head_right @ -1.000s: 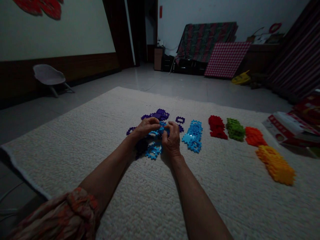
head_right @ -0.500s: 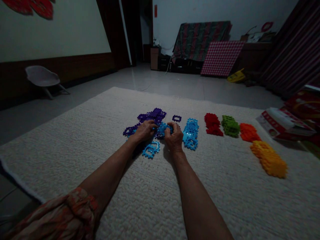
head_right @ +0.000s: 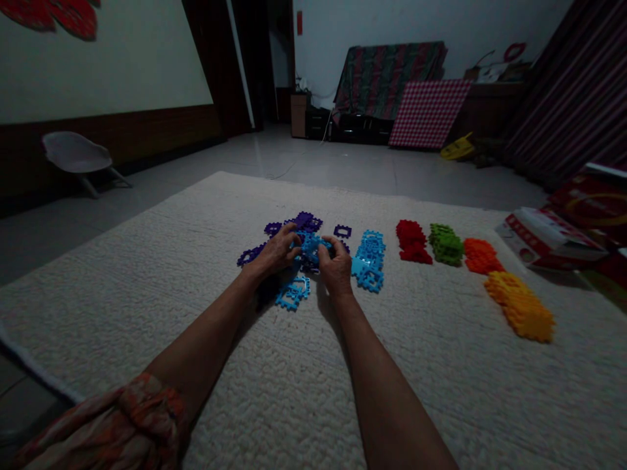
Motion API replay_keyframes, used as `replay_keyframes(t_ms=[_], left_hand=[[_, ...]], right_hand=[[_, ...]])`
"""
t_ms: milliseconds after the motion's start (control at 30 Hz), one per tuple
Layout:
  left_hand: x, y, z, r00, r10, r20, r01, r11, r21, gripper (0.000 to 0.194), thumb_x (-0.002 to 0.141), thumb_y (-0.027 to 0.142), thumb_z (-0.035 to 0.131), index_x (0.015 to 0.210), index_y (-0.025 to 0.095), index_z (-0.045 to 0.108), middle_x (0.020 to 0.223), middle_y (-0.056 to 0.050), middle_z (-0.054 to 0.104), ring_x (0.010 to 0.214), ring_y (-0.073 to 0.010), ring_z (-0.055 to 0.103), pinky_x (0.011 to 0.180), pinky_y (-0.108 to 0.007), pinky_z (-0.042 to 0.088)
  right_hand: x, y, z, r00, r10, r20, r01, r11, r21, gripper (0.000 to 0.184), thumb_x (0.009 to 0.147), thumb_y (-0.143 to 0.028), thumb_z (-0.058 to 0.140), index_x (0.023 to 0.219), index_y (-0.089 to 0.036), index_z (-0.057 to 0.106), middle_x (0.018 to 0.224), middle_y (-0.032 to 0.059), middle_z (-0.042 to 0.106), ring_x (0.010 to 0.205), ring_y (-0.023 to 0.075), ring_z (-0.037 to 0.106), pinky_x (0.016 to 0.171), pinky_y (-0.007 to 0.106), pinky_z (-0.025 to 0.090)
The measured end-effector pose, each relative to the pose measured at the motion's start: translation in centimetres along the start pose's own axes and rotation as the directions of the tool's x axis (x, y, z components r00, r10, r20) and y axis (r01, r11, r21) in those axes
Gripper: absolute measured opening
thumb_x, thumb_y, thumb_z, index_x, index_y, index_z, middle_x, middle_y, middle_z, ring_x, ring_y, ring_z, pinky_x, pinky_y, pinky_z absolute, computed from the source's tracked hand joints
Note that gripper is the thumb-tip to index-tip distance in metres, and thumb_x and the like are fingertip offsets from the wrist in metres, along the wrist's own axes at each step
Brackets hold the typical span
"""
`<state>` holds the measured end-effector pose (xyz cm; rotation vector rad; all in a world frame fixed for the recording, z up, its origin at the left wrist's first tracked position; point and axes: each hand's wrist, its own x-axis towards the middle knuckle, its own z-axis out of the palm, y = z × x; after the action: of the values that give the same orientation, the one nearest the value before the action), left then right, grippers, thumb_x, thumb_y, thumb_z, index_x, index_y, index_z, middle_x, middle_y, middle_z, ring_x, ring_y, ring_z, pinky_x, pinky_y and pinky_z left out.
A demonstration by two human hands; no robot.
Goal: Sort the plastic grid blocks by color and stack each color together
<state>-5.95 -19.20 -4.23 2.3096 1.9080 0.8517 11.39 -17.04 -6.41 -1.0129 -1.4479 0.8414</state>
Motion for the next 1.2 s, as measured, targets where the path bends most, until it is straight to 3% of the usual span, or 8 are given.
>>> replay_keyframes(t_ms=[100, 267, 467, 700, 867, 967, 1100, 1200], left_hand=[[0.2, 0.0, -0.3, 0.999, 0.045, -0.012, -0.046, 0.998, -0.038, 0.018, 0.083, 0.013, 0.059, 0.100, 0.017, 0.065, 0.146, -0.014, 0.049, 0.129, -0.0257, 0.055, 0.110, -0.042, 0.047], [0.6, -0.1, -0.8, 0.999, 0.028, -0.032, -0.030, 0.997, -0.065, 0.019, 0.075, 0.006, 0.064, 0.091, 0.016, 0.067, 0.134, -0.015, 0.059, 0.124, -0.0262, 0.059, 0.108, -0.041, 0.048], [1.1, 0.4, -0.8, 0.992, 0.072, -0.102, -0.099, 0.951, -0.294, 0.027, 0.071, 0.005, 0.063, 0.095, 0.018, 0.067, 0.127, -0.011, 0.065, 0.125, -0.0225, 0.059, 0.106, -0.039, 0.049], [0.9, 1.7, -0.4, 0.998, 0.058, 0.009, -0.046, 0.864, -0.502, 0.044, 0.072, 0.004, 0.058, 0.112, 0.019, 0.067, 0.143, -0.012, 0.058, 0.125, -0.0229, 0.061, 0.102, -0.039, 0.052], [0.9, 2.4, -1.2, 0.982, 0.140, 0.128, -0.051, 0.847, -0.530, 0.050, 0.080, 0.012, 0.057, 0.129, 0.020, 0.063, 0.146, -0.013, 0.056, 0.122, -0.0215, 0.063, 0.100, -0.035, 0.052], [0.8, 1.8, -1.9, 0.994, 0.038, 0.106, 0.003, 0.932, -0.362, 0.046, 0.082, 0.011, 0.052, 0.124, 0.019, 0.067, 0.136, -0.012, 0.063, 0.109, -0.0198, 0.067, 0.097, -0.035, 0.054], [0.3, 0.8, -2.5, 0.975, -0.084, 0.207, 0.087, 0.996, -0.005, 0.035, 0.080, 0.015, 0.058, 0.111, 0.018, 0.075, 0.108, -0.010, 0.074, 0.104, -0.0242, 0.068, 0.098, -0.036, 0.051], [-0.2, 0.6, -2.6, 0.953, -0.084, 0.289, 0.061, 0.994, 0.088, 0.034, 0.079, 0.023, 0.065, 0.112, 0.021, 0.074, 0.107, -0.010, 0.073, 0.102, -0.0244, 0.067, 0.094, -0.034, 0.051]], right_hand=[[-0.1, -0.1, 0.3, 0.992, 0.123, -0.004, -0.121, 0.983, 0.134, 0.042, 0.073, -0.049, 0.064, 0.100, -0.018, 0.070, 0.077, 0.0007, 0.066, 0.069, 0.0161, 0.057, 0.067, 0.030, 0.049], [-0.3, -0.1, 0.6, 0.979, 0.202, 0.004, -0.196, 0.951, 0.241, 0.039, 0.072, -0.047, 0.068, 0.101, -0.021, 0.069, 0.077, -0.0017, 0.065, 0.067, 0.0139, 0.056, 0.061, 0.027, 0.048], [-0.1, -0.3, 0.7, 0.943, 0.326, 0.064, -0.323, 0.854, 0.407, 0.036, 0.068, -0.045, 0.073, 0.095, -0.023, 0.065, 0.077, -0.0035, 0.065, 0.064, 0.0119, 0.057, 0.057, 0.024, 0.049], [0.1, -1.8, -0.1, 0.900, 0.406, 0.161, -0.431, 0.767, 0.474, 0.040, 0.062, -0.046, 0.077, 0.090, -0.022, 0.059, 0.077, -0.0035, 0.066, 0.067, 0.0136, 0.061, 0.056, 0.025, 0.053], [-0.1, -2.1, -2.9, 0.916, 0.376, 0.139, -0.401, 0.874, 0.275, 0.051, 0.061, -0.053, 0.075, 0.098, -0.021, 0.060, 0.074, -0.0024, 0.064, 0.064, 0.0150, 0.061, 0.061, 0.031, 0.054], [-0.1, -2.1, -5.5, 0.973, 0.229, 0.011, -0.228, 0.973, -0.029, 0.050, 0.065, -0.055, 0.070, 0.100, -0.020, 0.063, 0.068, -0.0025, 0.060, 0.062, 0.0161, 0.057, 0.064, 0.034, 0.053], [0.1, -1.8, -8.4, 0.993, -0.058, -0.103, 0.013, 0.920, -0.391, 0.039, 0.072, -0.048, 0.062, 0.098, -0.019, 0.066, 0.087, 0.0061, 0.068, 0.070, 0.0188, 0.057, 0.077, 0.038, 0.051], [0.4, -1.0, -9.5, 0.984, -0.121, -0.127, 0.048, 0.883, -0.467, 0.035, 0.074, -0.044, 0.059, 0.096, -0.019, 0.066, 0.098, 0.0107, 0.070, 0.077, 0.0215, 0.060, 0.082, 0.040, 0.050]])
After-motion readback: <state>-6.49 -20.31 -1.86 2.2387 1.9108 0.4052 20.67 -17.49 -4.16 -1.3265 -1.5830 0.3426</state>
